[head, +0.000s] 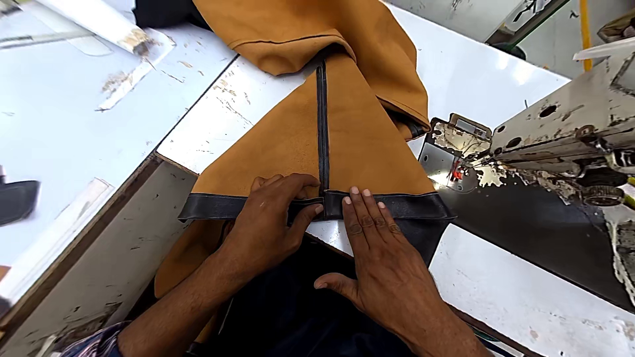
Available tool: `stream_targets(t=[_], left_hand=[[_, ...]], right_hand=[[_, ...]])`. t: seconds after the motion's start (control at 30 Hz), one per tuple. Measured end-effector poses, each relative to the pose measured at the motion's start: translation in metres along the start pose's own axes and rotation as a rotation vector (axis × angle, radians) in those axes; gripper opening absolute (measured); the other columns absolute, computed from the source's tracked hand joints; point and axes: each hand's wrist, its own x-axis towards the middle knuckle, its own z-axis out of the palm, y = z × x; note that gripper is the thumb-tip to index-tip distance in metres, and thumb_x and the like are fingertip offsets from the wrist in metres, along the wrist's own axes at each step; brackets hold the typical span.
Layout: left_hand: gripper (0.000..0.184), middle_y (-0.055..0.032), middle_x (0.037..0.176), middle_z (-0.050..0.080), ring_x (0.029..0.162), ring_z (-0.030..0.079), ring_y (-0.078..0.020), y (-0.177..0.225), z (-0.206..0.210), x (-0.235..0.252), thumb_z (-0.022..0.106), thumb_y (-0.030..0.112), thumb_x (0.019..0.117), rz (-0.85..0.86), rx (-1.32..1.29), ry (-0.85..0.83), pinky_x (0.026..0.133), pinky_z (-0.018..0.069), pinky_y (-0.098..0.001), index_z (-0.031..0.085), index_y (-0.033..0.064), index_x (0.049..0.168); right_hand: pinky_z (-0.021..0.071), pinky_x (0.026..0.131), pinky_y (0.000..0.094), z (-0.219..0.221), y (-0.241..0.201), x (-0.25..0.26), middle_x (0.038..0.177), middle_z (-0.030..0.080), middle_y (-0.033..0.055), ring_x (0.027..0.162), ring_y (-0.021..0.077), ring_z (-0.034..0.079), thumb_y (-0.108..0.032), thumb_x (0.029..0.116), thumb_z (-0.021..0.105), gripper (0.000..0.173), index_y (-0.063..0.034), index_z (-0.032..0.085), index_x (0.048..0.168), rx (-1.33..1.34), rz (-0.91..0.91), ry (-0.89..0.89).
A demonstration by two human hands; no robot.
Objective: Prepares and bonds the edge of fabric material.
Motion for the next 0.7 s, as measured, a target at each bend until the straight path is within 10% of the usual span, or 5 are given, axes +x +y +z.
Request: stream_targets(t=[0.43, 0.57, 0.7], left_hand=[[0.028, 0.0051, 0.108, 0.066, 0.099, 0.062, -0.0068, -0.023, -0.014, -0.018, 0.065, 0.027, 0.0985, -0.028, -0.010, 0.120, 0.086, 0.0526, -0.0290, 0.069, 0.0153, 0.124], [0.024, -0.0078, 0.126, 0.068, 0.119, 0.063, -0.0185, -0.023, -0.016, -0.029, 0.058, 0.010, 0.0996, 0.186, 0.031, 0.151, 0.101, 0.0533, -0.0357, 0.072, 0.0075, 0.119], [0.040, -0.0064, 0.153, 0.053, 0.147, 0.044, -0.0185, -0.017, -0.001, -0.044, 0.047, 0.025, 0.1094, 0.411, 0.045, -0.100, 0.123, 0.0368, -0.0377, 0.059, 0.0072, 0.143]], right_hand=[[0.0277, 0.126, 0.0458, 0.010, -0.002, 0.004, 0.165, 0.036, 0.0162, 0.154, 0.0269, 0.031, -0.089, 0.0869, 0.030, 0.114, 0.0001, 0.038, 0.157, 0.021, -0.080, 0.007], [0.0282, 0.126, 0.0463, 0.011, -0.001, 0.003, 0.165, 0.035, 0.0153, 0.154, 0.0267, 0.031, -0.090, 0.0865, 0.030, 0.114, -0.0007, 0.038, 0.158, 0.021, -0.086, 0.015], [0.0276, 0.126, 0.0466, 0.012, 0.000, 0.002, 0.164, 0.037, 0.0153, 0.155, 0.0271, 0.030, -0.089, 0.0874, 0.031, 0.113, -0.0005, 0.040, 0.157, 0.030, -0.093, 0.020]])
